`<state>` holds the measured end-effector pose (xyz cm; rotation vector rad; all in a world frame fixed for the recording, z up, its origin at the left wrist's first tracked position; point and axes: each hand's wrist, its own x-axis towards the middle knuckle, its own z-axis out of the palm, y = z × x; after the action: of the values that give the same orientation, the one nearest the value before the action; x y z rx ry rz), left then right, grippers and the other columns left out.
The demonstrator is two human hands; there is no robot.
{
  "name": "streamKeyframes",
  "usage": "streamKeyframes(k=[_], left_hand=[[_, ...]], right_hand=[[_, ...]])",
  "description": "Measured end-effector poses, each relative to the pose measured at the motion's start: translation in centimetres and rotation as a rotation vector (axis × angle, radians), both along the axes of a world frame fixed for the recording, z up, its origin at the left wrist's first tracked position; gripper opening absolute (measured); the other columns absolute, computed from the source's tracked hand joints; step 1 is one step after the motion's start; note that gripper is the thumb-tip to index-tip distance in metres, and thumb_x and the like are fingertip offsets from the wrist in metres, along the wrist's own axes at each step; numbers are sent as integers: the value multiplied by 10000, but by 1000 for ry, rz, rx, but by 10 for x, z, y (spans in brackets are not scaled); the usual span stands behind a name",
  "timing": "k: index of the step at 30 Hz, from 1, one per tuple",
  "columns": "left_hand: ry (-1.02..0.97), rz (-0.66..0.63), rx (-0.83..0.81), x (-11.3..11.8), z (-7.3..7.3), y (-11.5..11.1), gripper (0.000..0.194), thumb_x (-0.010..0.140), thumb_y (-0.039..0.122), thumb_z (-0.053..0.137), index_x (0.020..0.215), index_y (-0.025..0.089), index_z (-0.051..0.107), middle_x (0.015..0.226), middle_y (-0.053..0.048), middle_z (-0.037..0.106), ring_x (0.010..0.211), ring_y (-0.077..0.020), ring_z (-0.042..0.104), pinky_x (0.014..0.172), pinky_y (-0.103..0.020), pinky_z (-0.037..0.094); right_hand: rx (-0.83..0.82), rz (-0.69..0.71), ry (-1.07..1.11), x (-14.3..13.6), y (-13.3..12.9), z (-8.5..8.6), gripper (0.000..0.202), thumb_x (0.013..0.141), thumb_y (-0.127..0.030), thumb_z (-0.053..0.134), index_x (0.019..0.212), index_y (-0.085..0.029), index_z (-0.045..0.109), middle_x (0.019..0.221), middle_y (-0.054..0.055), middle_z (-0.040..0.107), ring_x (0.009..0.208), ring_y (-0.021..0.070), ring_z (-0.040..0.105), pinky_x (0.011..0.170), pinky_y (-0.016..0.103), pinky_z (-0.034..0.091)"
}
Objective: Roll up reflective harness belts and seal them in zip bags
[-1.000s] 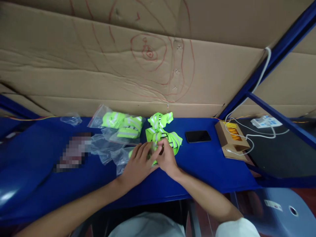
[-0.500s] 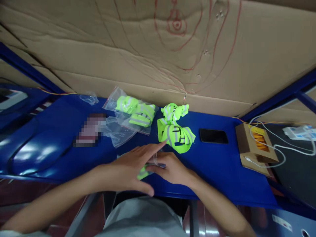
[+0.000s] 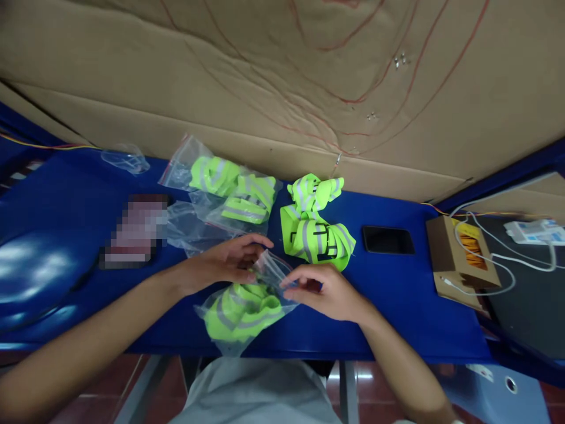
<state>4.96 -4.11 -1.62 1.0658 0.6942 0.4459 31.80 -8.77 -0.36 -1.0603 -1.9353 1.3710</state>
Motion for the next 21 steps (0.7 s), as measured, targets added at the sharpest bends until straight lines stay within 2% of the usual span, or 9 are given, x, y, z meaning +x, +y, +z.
streamKeyframes(k=[4, 6, 8, 10, 13, 15, 18, 21], left_hand=[[114, 15, 5, 4, -2, 1, 660, 766, 359, 837, 1363, 223, 591, 1214, -72, 688, 1158, -232, 627, 945, -324, 489], [201, -7, 37, 9, -3, 2, 531, 833, 477, 773, 1274, 199, 673, 1190, -78, 722, 1136, -247, 651, 953, -340, 496], [231, 14, 87, 13, -5, 2, 444, 852, 534, 741, 1122, 182, 746, 1095, -70, 759, 1036, -242, 688, 893, -330, 516], [190, 84, 118, 16, -5, 2, 378, 824, 501, 780, 1019, 177, 770, 989, -59, 777, 932, -227, 709, 819, -312, 535], [95, 178, 115, 18, -6, 0, 291, 785, 406, 834, 955, 175, 784, 900, -61, 787, 858, -208, 727, 786, -298, 556], [62, 226, 93, 18, -7, -2, 263, 778, 378, 846, 937, 176, 792, 902, -70, 795, 862, -207, 738, 808, -299, 566], [62, 318, 60, 16, -10, -4, 263, 789, 401, 845, 924, 180, 800, 893, -66, 797, 862, -211, 744, 828, -308, 574], [75, 392, 77, 14, -13, -5, 241, 816, 426, 827, 891, 198, 810, 890, -55, 796, 885, -210, 738, 864, -316, 570]], right_hand=[[-5, -80, 7, -8, -3, -3, 152, 935, -341, 725, 944, -191, 745, 784, 3, 687, 675, 96, 593, 608, 194, 457], [6, -101, -3, -8, -3, -3, 151, 930, -341, 730, 987, -201, 726, 759, -18, 647, 656, 91, 566, 605, 197, 448], [5, -142, -42, -5, -2, -3, 199, 928, -352, 731, 1070, -216, 697, 709, -47, 577, 612, 87, 522, 577, 204, 424], [-12, -171, -103, -1, -1, -6, 299, 934, -367, 720, 1193, -234, 650, 669, -70, 521, 568, 91, 489, 545, 216, 395], [-6, -148, -206, 1, 0, -11, 384, 958, -381, 686, 1307, -241, 609, 645, -74, 521, 545, 102, 486, 535, 236, 375], [12, -117, -247, 1, 0, -10, 298, 977, -405, 656, 1218, -231, 668, 641, -59, 545, 551, 104, 495, 544, 243, 369], [30, -66, -240, 3, 2, -3, 237, 973, -440, 657, 961, -210, 711, 736, -13, 627, 639, 113, 548, 587, 242, 394], [-10, 1, -220, 9, 4, 3, 211, 961, -415, 678, 929, -207, 676, 837, 4, 669, 716, 124, 581, 649, 243, 434]])
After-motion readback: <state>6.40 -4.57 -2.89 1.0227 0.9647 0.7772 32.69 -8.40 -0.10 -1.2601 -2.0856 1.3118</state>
